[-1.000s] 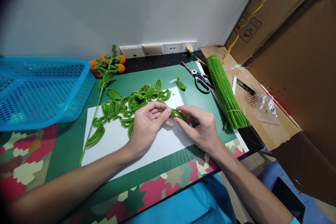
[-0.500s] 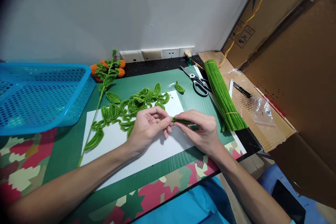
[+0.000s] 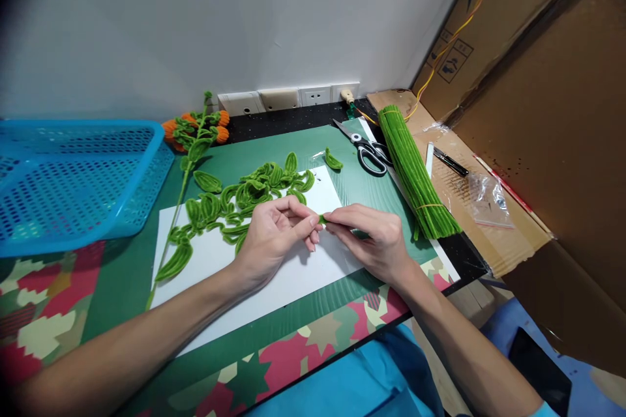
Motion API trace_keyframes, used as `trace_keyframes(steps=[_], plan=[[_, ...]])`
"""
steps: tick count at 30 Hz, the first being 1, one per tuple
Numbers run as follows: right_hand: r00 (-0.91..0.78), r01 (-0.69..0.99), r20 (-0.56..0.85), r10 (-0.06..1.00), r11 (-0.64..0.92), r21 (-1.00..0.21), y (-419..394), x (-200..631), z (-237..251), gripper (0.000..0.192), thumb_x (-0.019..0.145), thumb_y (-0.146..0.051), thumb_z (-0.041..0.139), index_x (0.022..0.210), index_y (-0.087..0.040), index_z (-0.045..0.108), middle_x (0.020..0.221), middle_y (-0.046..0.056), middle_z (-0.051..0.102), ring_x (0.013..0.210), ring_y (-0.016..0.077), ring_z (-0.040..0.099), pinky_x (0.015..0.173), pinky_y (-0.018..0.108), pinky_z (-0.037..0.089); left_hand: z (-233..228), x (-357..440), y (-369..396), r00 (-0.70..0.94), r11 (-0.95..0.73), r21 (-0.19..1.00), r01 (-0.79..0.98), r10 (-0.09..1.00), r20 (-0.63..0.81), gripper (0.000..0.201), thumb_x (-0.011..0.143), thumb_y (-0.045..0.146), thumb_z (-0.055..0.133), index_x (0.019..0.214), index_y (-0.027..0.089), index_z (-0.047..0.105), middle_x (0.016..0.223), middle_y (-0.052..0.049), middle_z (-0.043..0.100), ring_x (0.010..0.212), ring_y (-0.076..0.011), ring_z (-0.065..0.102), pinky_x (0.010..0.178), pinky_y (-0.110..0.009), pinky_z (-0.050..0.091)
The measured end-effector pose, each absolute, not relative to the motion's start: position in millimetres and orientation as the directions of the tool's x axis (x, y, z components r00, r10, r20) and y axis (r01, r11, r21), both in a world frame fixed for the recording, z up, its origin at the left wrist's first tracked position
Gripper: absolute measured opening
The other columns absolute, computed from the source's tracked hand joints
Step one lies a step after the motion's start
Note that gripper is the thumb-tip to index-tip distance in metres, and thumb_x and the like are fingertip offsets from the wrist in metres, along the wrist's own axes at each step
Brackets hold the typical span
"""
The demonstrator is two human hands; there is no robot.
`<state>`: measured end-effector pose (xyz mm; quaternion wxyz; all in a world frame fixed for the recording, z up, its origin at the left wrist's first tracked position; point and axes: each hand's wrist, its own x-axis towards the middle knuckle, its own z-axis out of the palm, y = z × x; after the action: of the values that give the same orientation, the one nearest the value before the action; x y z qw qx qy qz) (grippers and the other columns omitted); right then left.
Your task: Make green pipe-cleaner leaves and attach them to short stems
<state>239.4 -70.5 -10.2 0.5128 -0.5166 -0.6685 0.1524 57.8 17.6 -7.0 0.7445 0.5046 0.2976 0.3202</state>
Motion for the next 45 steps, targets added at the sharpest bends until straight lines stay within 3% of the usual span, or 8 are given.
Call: trace_keyframes(steps=[5,11,18,26,32,37,41,45], plan=[[0.213,0.357,0.326,0.921,0.237,-0.904,-73.3,238.9,-11.1,0.023,0.093,-0.025,0.08,0.116,-0.025,0.081,0.105,0.006,0.083,0.083,0.0213,0.081,0.071,0.034,0.07,-5.8,60.2,15.0,0.637,0.244,0.958,-0.15,0.765,-0.095,0.035,0.08,0.039,0.091,0.089,0.014,0.068,0.069,-0.004,0.073,0.058,-0.0159,0.071,0.054,-0.026,0.063],[0.311,0.08,0.16,0.937,0.142,-0.987,-68.9,237.5,-6.6,0.021,0.093,-0.035,0.081,0.11,-0.023,0.077,0.077,0.002,0.079,0.061,0.0201,0.078,0.06,0.032,0.067,-8.9,59.1,11.8,0.684,0.223,0.971,-0.085,0.722,-0.106,0.033,0.089,0.039,0.083,0.109,0.014,0.075,0.082,-0.007,0.076,0.063,-0.0158,0.071,0.053,-0.025,0.061],[0.321,0.006,0.087,0.943,0.089,-0.996,-67.6,233.9,-4.2,0.026,0.093,-0.041,0.08,0.108,-0.021,0.073,0.061,-0.003,0.07,0.047,0.0173,0.069,0.048,0.028,0.057,-7.9,54.6,10.3,0.719,0.233,0.972,-0.001,0.676,-0.162,0.028,0.09,0.041,0.082,0.094,0.015,0.073,0.073,-0.005,0.071,0.055,-0.0127,0.064,0.049,-0.024,0.055],[0.198,-0.276,-0.108,0.974,-0.05,-0.96,-59.9,238.6,-11.2,0.031,0.086,-0.047,0.086,0.095,-0.021,0.073,0.063,-0.002,0.071,0.049,0.0158,0.068,0.048,0.027,0.059,-3.5,52.6,10.4,0.75,0.289,0.956,-0.059,0.645,-0.149,0.032,0.087,0.039,0.085,0.081,0.016,0.064,0.071,-0.005,0.071,0.055,-0.0125,0.063,0.047,-0.023,0.051],[0.225,-0.34,-0.126,0.966,-0.044,-0.94,-56.6,239.0,-8.2,0.032,0.08,-0.047,0.091,0.09,-0.018,0.081,0.064,0.0,0.071,0.05,0.0145,0.067,0.05,0.027,0.059,-0.6,54.8,10.5,0.763,0.292,0.955,-0.047,0.628,-0.155,0.033,0.09,0.043,0.082,0.092,0.018,0.062,0.076,-0.005,0.073,0.057,-0.0131,0.065,0.049,-0.022,0.051],[0.343,-0.247,-0.026,0.939,0.064,-0.967,-56.6,241.8,-12.1,0.026,0.08,-0.045,0.092,0.092,-0.022,0.086,0.081,0.003,0.08,0.066,0.0153,0.073,0.064,0.028,0.062,-4.5,56.5,11.6,0.787,0.324,0.942,-0.082,0.601,-0.139,0.036,0.104,0.054,0.058,0.115,0.02,0.062,0.085,-0.005,0.073,0.062,-0.0139,0.068,0.046,-0.021,0.048],[0.343,-0.174,0.017,0.939,0.081,-0.981,-56.9,243.2,-17.5,0.024,0.083,-0.044,0.09,0.095,-0.023,0.087,0.097,0.007,0.084,0.091,0.0211,0.078,0.083,0.034,0.064,-6.2,57.9,8.9,0.775,0.235,0.971,-0.054,0.622,-0.108,0.033,0.102,0.051,0.064,0.107,0.018,0.064,0.087,-0.004,0.072,0.06,-0.0114,0.065,0.047,-0.02,0.048],[0.309,-0.251,-0.071,0.948,0.009,-0.968,-53.9,239.7,-15.7,0.028,0.079,-0.044,0.093,0.095,-0.021,0.087,0.086,0.008,0.084,0.076,0.0201,0.078,0.071,0.032,0.063,-6.8,57.3,6.3,0.734,0.18,0.983,-0.026,0.671,-0.103,0.036,0.101,0.051,0.066,0.091,0.017,0.061,0.078,-0.002,0.07,0.052,-0.0093,0.06,0.045,-0.02,0.048]])
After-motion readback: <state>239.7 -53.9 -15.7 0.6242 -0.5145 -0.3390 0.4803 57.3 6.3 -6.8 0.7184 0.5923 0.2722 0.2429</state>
